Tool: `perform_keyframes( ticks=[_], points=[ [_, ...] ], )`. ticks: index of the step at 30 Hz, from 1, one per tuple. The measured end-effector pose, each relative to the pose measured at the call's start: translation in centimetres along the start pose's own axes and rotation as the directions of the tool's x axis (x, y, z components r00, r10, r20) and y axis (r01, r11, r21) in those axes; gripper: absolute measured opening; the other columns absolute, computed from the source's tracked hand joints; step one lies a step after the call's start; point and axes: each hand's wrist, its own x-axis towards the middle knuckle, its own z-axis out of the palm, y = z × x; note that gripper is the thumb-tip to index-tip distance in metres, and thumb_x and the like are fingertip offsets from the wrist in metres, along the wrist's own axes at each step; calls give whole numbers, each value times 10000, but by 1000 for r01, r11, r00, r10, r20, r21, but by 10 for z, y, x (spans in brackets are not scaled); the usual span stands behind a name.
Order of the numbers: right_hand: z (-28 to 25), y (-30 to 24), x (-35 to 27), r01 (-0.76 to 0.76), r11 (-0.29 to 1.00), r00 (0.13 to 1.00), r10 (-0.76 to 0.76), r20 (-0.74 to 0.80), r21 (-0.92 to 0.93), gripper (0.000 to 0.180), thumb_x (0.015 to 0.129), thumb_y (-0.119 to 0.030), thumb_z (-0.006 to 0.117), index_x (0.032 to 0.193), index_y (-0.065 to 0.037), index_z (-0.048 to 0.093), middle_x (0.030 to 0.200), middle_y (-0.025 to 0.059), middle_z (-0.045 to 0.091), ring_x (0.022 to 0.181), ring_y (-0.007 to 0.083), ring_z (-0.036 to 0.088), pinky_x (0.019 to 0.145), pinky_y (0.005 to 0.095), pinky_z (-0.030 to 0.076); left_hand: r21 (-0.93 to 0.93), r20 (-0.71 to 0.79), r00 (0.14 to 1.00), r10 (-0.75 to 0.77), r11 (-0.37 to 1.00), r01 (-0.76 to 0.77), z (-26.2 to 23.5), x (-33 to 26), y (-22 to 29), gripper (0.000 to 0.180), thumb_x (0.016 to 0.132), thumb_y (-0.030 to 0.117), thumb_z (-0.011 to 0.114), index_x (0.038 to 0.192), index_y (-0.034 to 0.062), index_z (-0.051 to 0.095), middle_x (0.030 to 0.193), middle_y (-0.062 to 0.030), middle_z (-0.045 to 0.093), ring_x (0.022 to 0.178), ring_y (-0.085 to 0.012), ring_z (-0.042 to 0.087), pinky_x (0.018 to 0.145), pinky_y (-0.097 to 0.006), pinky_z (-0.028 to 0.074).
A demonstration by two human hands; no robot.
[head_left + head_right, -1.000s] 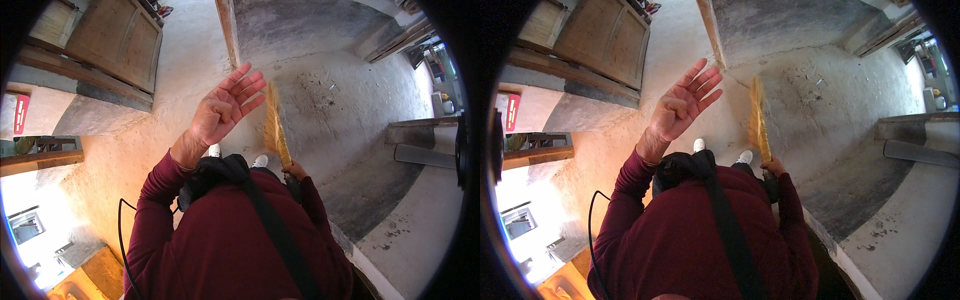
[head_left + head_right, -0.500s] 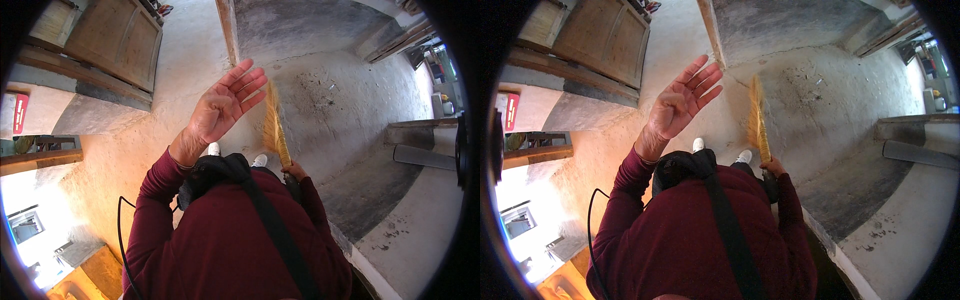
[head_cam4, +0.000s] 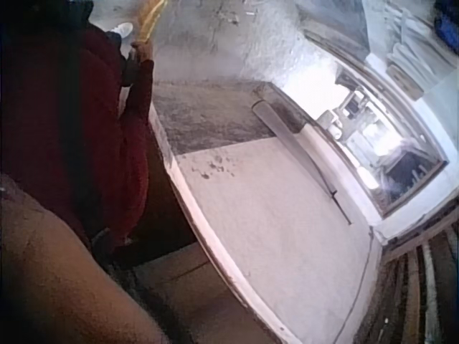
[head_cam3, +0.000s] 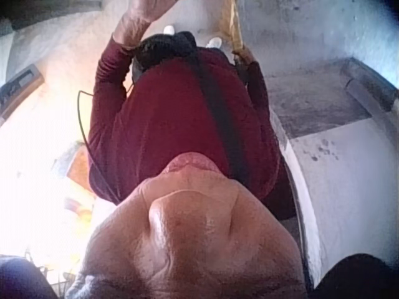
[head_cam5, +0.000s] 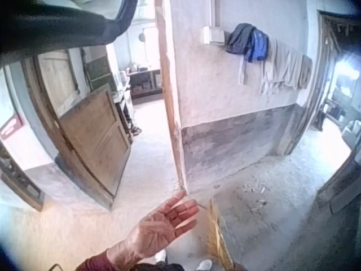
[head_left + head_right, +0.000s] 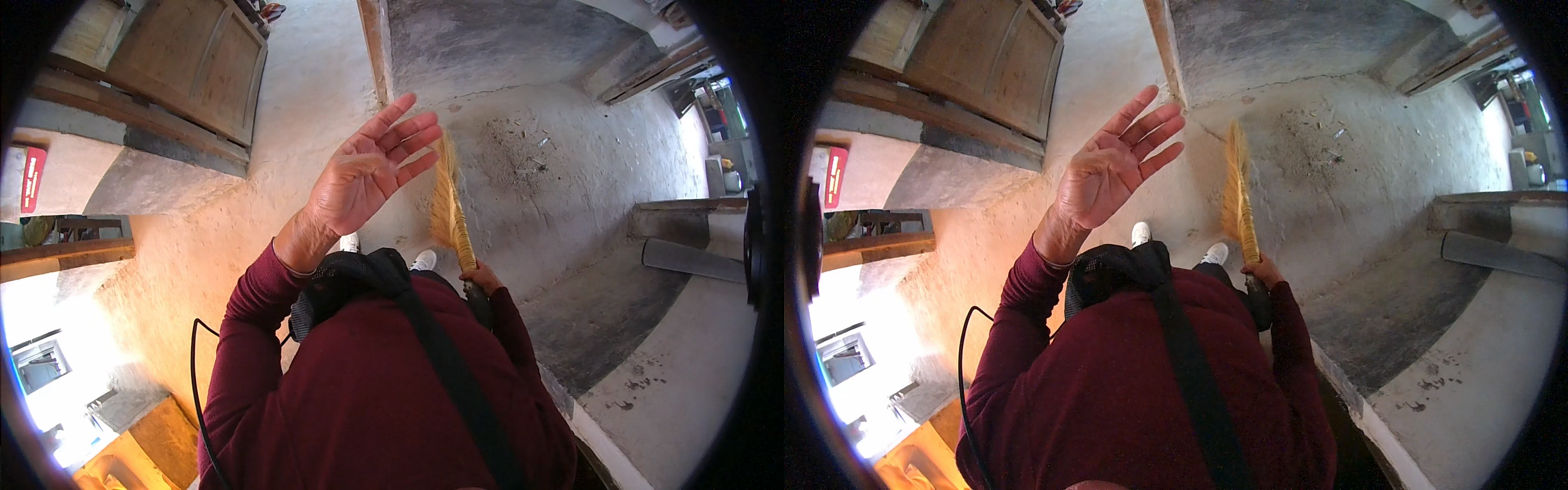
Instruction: The person sweeps a concrete floor with a traditional straw broom, moving around furniture and a washing machine. They briefly lift a wooden board to sweep underneath it and continue sweeping debris toward a doorway.
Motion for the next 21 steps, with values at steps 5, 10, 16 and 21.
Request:
perform_keyframes(
  ticks=[5, 10, 16, 21],
  points=[
    [-1, 4, 3, -31, 999, 1000, 31, 5, 11, 552, 608, -131, 720, 1099, -46, 484, 870, 35, 556, 738, 149, 532, 655, 291, 450, 33, -28, 999, 36, 999, -35, -4, -2, -3, 834, 556, -143, 308, 1359, 78, 246, 1368, -153, 291, 1270, -287, 287, 1058, -434, 233],
    [-6, 24, 20, -7, 1000, 1000, 7, -16, -19, 573, 600, -146, 722, 1108, -37, 481, 897, 50, 565, 762, 158, 536, 673, 293, 451, 44, -42, 998, 37, 998, -35, -3, -3, -3, 851, 543, -138, 304, 1363, 86, 245, 1387, -159, 265, 1280, -298, 266, 1062, -447, 219],
    [-5, 20, 19, -5, 1000, 1000, 5, 14, -24, 546, 607, -115, 708, 1099, -41, 484, 878, 42, 556, 749, 149, 532, 651, 289, 452, 38, -15, 1000, 19, 999, -19, 2, -5, -2, 842, 555, -138, 317, 1362, 97, 253, 1391, -149, 262, 1285, -296, 258, 1060, -446, 221],
    [4, -2, 0, 8, 1000, 1000, -8, -9, 29, 503, 618, -72, 688, 1080, -51, 490, 843, 25, 542, 722, 147, 522, 628, 294, 451, 40, 82, 989, 120, 991, -124, -8, -9, -7, 541, 594, -100, 354, 1018, 110, 615, 1344, -129, 365, 1306, -292, 218, 1067, -471, 178]
  ],
)
